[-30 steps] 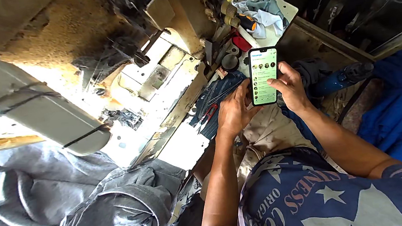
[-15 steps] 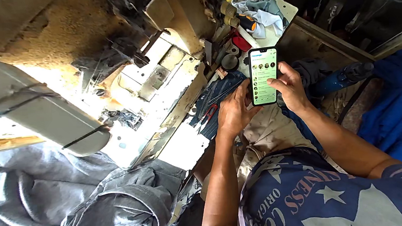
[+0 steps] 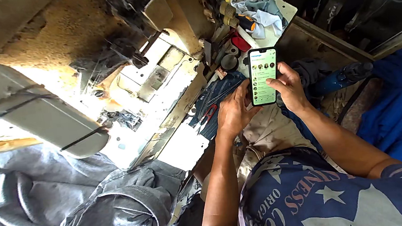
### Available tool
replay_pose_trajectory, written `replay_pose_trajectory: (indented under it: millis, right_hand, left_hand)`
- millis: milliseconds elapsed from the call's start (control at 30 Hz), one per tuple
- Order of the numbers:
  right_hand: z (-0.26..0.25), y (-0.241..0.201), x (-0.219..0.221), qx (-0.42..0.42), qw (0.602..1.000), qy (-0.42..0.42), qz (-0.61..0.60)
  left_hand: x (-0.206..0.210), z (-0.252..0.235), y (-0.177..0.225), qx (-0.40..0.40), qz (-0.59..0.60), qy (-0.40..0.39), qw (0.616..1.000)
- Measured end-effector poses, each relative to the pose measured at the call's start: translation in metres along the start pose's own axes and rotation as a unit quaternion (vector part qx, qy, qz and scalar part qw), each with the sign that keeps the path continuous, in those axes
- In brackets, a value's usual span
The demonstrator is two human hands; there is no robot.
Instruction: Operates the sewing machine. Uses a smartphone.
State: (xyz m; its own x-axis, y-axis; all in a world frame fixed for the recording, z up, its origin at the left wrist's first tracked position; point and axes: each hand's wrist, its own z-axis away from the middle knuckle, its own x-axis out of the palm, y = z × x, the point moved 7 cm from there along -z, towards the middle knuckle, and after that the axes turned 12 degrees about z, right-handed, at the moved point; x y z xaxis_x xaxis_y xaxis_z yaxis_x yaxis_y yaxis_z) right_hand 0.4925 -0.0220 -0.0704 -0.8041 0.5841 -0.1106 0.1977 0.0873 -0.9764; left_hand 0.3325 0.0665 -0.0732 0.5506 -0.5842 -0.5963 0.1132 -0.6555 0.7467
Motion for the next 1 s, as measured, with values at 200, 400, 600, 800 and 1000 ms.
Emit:
replay_pose_trajectory:
  millis: [200,400,600,800,1000]
  right_hand:
    - [0.0002,0.0007,-0.0005,0.007,1.000,0.004,0.006]
    - [-0.0002,-0.0017,0.0001,0.005,1.000,0.007,0.011]
    - [-0.0007,-0.0027,0.0005,0.008,1.000,0.012,0.016]
    - [-0.0014,-0.0007,0.0002,0.007,0.999,0.027,0.042]
    - [-0.0012,-0.0018,0.0000,0.011,1.000,0.015,0.023]
  left_hand:
    - [0.0009,0.0000,-0.0018,-0.006,0.001,-0.004,1.000]
    - [0.0009,-0.0003,-0.0021,-0.012,0.000,-0.003,1.000]
    - [0.0011,-0.0002,-0.0024,-0.009,0.002,-0.003,1.000]
    - [0.0010,-0.0003,-0.0015,-0.009,-0.007,-0.005,1.000]
    - [0.0013,-0.0006,-0.0029,-0.012,-0.002,-0.001,1.000]
